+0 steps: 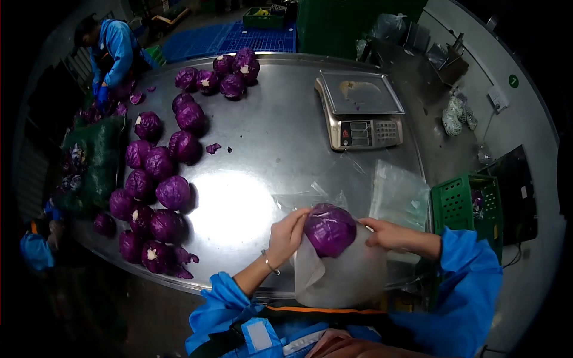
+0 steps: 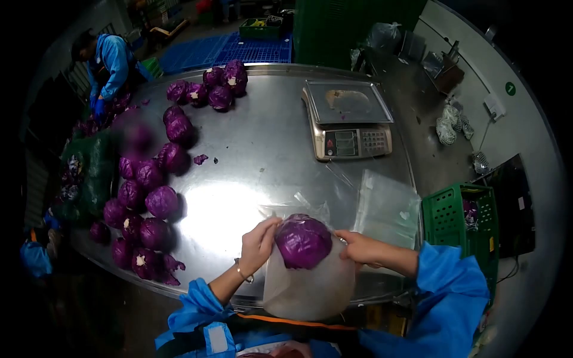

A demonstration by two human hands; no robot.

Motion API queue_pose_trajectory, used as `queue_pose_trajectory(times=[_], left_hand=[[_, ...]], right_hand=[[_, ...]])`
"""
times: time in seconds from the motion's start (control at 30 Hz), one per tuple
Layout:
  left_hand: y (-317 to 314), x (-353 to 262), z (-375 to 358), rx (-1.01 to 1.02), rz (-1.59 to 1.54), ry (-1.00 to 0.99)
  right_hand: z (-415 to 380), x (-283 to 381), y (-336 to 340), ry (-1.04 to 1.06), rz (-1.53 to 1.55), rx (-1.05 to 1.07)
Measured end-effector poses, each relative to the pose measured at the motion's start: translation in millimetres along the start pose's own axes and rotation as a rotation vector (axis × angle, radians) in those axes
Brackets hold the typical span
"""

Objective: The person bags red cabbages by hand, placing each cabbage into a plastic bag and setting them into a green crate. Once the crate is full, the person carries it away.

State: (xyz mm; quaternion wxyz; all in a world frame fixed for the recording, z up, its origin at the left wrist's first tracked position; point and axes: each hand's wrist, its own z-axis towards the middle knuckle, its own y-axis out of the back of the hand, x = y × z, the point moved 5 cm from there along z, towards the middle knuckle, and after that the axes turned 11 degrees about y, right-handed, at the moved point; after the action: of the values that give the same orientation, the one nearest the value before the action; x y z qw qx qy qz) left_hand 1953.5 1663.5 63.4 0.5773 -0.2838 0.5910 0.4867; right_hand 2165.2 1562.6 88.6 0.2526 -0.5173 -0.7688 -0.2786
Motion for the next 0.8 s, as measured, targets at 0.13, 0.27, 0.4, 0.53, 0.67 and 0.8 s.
queue_pose_trajectory(times=[0.13,0.27,0.4,0.53,0.67,0.8], left_hand=[[3.0,0.9,-13.5,-0.023,0.085,-0.038],[0.6,21.1,-8.3,-0.055,-0.040,0.180],[9.6,1.1,-18.7,-0.063,0.119,-0.042],[-1.8,14.0,-5.5,-0.035,0.078,0.013],[13.3,5.6,-19.2,0.061,0.142,-0.011],[12.3,6.4,-6.3,0.099,0.146,0.144]], right_hand=[[-3.7,1.3,-1.0,0.198,-0.163,0.012],[-6.6,4.0,-16.6,0.273,-0.177,0.001],[-5.5,-13.8,-6.6,0.366,-0.060,-0.023],[-3.7,-4.4,-8.6,0.193,-0.241,0.045],[-39.6,11.1,-8.1,0.174,-0.237,0.075],[-21.3,4.9,-4.5,0.210,-0.191,0.021]])
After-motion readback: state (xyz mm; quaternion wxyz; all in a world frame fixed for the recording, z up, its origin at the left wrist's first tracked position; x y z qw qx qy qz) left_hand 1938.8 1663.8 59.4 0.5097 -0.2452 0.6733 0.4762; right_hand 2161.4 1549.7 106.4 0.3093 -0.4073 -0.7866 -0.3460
